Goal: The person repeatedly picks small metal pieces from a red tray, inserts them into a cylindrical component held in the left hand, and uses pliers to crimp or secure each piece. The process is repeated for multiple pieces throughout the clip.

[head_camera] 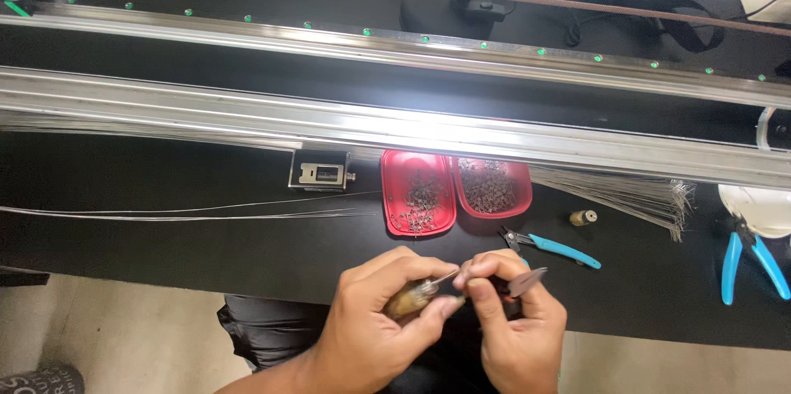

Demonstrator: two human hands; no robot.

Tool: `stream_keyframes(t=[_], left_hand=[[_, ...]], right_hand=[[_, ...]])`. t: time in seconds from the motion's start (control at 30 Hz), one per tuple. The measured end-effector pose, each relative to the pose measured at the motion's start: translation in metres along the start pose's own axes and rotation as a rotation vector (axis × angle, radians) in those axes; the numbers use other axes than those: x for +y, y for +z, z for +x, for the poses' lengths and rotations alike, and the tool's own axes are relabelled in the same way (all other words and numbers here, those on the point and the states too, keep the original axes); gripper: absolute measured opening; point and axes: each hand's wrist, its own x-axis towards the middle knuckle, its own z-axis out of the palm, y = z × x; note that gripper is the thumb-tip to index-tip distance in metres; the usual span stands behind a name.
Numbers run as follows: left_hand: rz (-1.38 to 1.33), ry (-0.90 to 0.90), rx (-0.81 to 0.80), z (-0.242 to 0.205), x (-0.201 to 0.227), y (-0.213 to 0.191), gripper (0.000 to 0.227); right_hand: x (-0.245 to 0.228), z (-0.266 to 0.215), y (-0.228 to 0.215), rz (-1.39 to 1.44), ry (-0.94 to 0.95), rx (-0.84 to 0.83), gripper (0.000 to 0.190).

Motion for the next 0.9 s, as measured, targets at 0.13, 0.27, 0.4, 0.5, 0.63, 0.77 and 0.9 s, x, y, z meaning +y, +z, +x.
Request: stream_keyframes(t=[0.13, 0.27, 0.4, 0.5, 0.63, 0.77, 0.9], left_hand=[[-0.224, -0.132, -0.056, -0.007, 0.002, 0.003, 0.032], [-0.296, -0.233, -0.118, -0.008, 0.002, 0.003, 0.028], [-0.352, -0.288, -0.110, -0.008, 0.000, 0.003, 0.023], [-0.339, -0.316, -0.112, -0.008, -0.001, 0.002, 0.024], [-0.363, -0.352, -0.118, -0.006, -0.001, 0.001, 0.022], [-0.140, -0.209, -0.068, -0.001, 0.003, -0.001, 0.022], [0.065, 0.061, 0.039, 0.000, 0.007, -0.007, 0.023]], right_hand=[[0.003, -0.001, 0.005, 0.519, 0.068, 0.055, 0.015], [0.007, -0.003, 0.002, 0.420, 0.076, 0.030, 0.014], [0.012, -0.006, 0.002, 0.494, 0.071, 0.002, 0.013], [0.009, -0.005, -0.002, 0.413, 0.134, -0.013, 0.013], [0.014, -0.006, -0.011, 0.329, 0.172, -0.082, 0.015], [0.015, -0.008, -0.019, 0.094, 0.232, -0.185, 0.033], [0.007, -0.012, -0.033, -0.310, 0.247, -0.502, 0.078]])
